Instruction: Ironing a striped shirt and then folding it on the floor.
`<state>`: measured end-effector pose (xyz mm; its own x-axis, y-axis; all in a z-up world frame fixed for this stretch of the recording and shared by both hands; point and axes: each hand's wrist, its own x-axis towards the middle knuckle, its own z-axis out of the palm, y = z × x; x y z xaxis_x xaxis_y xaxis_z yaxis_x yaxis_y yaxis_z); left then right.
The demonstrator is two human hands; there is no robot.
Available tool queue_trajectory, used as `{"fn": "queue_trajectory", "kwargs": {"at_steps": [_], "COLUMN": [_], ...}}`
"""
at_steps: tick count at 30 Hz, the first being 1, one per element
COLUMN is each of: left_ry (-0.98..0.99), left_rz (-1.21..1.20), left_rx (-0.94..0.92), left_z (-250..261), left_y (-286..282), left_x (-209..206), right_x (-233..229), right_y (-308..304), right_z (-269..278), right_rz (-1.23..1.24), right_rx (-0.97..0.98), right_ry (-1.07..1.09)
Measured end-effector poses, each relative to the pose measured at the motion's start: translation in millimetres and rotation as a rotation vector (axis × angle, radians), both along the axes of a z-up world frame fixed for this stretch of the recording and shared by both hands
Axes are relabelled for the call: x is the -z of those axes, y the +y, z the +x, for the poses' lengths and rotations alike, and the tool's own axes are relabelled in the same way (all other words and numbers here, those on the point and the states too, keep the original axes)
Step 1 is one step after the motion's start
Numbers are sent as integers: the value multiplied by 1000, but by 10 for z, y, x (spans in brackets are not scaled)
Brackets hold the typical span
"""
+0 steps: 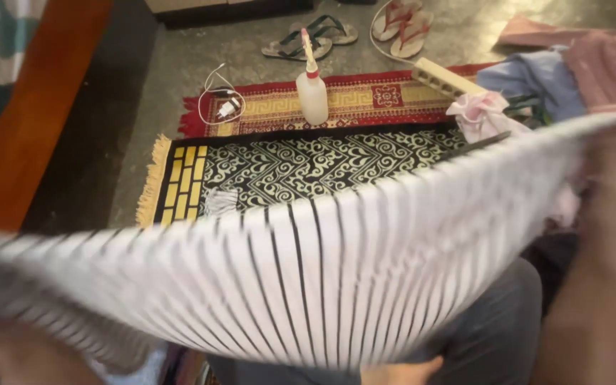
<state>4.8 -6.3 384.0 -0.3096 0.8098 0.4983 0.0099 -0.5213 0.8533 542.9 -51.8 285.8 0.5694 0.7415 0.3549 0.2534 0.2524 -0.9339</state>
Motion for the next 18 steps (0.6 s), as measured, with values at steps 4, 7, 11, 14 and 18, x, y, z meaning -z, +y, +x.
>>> {"fn": "queue_trajectory", "kwargs": {"at_steps": [4, 7, 11, 14, 18], "left_ry": [84, 147, -109, 72, 222], "left_rz": [71, 135, -126, -264, -699], "left_rx": [-6, -10, 62, 84, 49], "left_z": [-286, -707, -674, -457, -226], "left_y": [794, 1589, 2590, 3360, 3689], "left_x": [891, 1888, 2708, 2791, 2766], "right_x": [851, 1641, 2191, 2339, 2218], "right_y": [590, 1167, 1871, 2484, 2600], "right_z": [171, 270, 206, 214, -32], "right_rz": [-168, -336, -376, -259, -236], "right_rx": [-27, -83, -16, 135, 71], "right_ry": [-22, -4, -238, -492, -457]}}
